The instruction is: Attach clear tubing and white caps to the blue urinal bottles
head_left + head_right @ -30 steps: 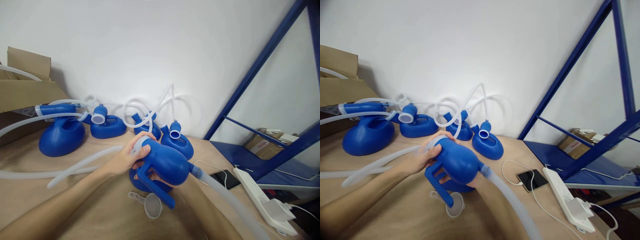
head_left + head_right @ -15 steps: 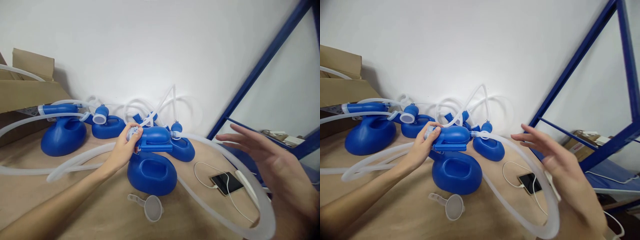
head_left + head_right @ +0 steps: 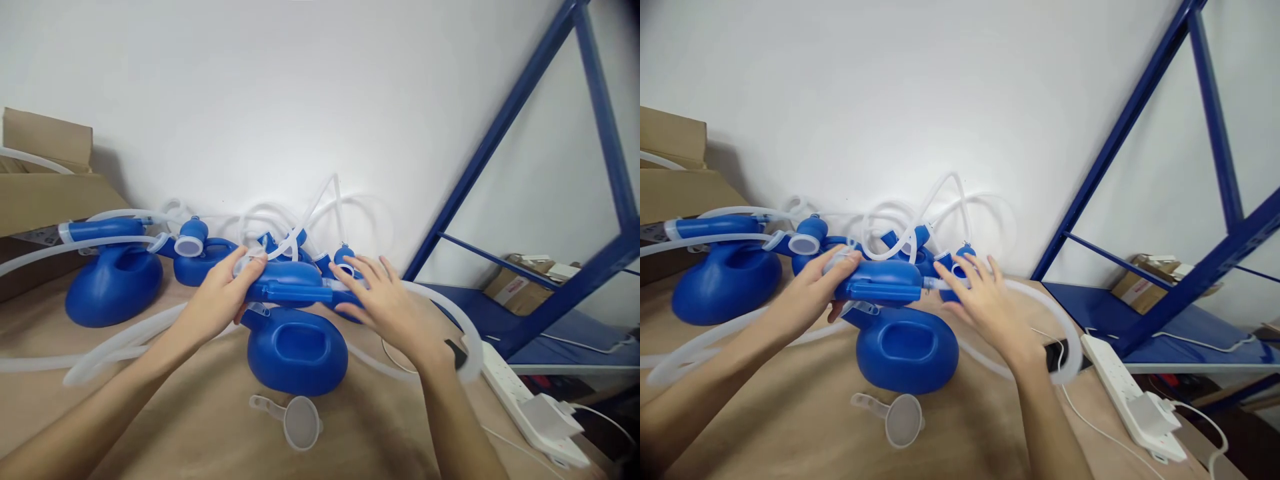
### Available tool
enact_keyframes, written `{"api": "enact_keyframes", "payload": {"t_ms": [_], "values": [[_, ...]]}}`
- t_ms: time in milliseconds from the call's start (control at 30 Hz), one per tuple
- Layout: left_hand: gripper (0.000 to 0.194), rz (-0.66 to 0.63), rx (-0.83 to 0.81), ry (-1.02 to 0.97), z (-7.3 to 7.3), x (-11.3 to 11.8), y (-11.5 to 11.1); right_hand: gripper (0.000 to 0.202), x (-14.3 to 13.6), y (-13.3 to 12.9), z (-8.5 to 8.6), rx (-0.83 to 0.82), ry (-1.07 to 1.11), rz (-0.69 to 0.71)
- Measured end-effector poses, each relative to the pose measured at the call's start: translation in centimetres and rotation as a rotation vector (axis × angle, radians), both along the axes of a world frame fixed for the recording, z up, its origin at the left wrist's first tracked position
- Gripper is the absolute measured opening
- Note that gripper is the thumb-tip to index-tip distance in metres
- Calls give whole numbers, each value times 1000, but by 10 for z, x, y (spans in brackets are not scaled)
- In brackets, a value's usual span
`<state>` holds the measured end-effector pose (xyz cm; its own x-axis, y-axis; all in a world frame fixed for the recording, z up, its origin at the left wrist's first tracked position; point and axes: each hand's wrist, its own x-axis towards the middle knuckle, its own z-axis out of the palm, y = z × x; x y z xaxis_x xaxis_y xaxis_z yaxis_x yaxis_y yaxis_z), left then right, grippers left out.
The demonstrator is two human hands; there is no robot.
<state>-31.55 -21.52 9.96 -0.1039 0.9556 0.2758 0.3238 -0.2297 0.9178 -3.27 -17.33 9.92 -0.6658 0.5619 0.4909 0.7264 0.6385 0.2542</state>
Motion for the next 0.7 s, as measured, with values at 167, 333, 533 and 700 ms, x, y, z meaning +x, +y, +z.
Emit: {"api": "enact_keyframes", "payload": {"t_ms": [167,333,533,700], "values": [[55,-126,-72,-65,-4,6,-2,77,-33,-3,-12,-174,150,157],[66,-254,31,-270,-16,10,-8,90,-38,0,-28,-302,329,127],[93,-268,252,-355,-28,21,-15,80,-43,-3,-24,-590,465,247],[105,-265,413,-237,-33,20,-26,64,-48,-9,-23,-724,542,417]]}}
